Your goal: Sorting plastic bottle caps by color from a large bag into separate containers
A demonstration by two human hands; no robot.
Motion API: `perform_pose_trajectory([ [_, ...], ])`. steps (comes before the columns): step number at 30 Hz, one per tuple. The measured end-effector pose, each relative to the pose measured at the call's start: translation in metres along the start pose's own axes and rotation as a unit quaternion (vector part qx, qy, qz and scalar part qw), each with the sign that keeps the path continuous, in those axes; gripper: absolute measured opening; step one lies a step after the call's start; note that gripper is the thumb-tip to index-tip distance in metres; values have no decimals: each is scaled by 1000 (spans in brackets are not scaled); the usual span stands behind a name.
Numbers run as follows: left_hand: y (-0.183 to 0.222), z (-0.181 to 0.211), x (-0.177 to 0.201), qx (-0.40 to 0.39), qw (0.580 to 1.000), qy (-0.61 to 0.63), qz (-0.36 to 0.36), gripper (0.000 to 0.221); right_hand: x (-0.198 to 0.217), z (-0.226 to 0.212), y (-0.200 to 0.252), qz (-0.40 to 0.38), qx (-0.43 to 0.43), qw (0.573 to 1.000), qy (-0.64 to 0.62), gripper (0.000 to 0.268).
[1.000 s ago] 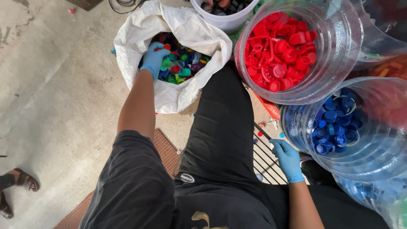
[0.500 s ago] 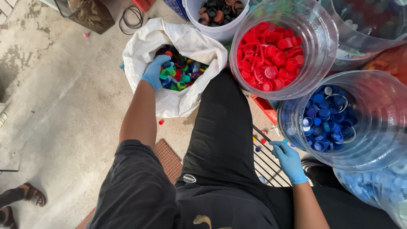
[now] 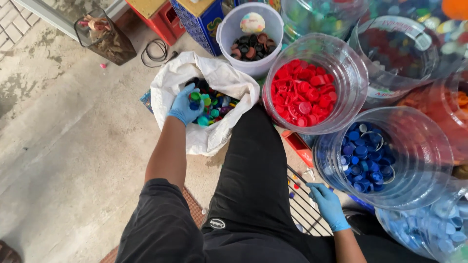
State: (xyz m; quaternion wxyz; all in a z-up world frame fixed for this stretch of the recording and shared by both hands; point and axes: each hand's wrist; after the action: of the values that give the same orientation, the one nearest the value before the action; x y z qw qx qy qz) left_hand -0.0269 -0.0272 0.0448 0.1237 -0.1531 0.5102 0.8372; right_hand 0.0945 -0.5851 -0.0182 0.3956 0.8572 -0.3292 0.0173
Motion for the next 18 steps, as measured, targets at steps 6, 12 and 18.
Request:
perform_pose_trajectory([
  [6,-42,-7,25,-46,998,-3,-42,22,-2,-18,15,1,-13,1000,-13,33],
  [12,-45,-9,22,-82,988,-90,-90,18,-4,25,-7,3,47,996,-73,31],
  [18,12,-7,5,-99,974,-149,-137,15,-3,5,17,1,28,995,-99,36],
])
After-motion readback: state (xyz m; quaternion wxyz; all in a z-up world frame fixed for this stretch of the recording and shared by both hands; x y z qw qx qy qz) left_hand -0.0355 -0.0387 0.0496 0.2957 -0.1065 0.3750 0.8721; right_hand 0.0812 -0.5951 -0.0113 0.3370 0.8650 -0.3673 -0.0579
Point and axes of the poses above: each hand's wrist, its own y-axis away from the middle knuckle, its own x-axis out of the back of the hand, z = x × y, and after that the axes turned 5 degrees about -z, right-handed
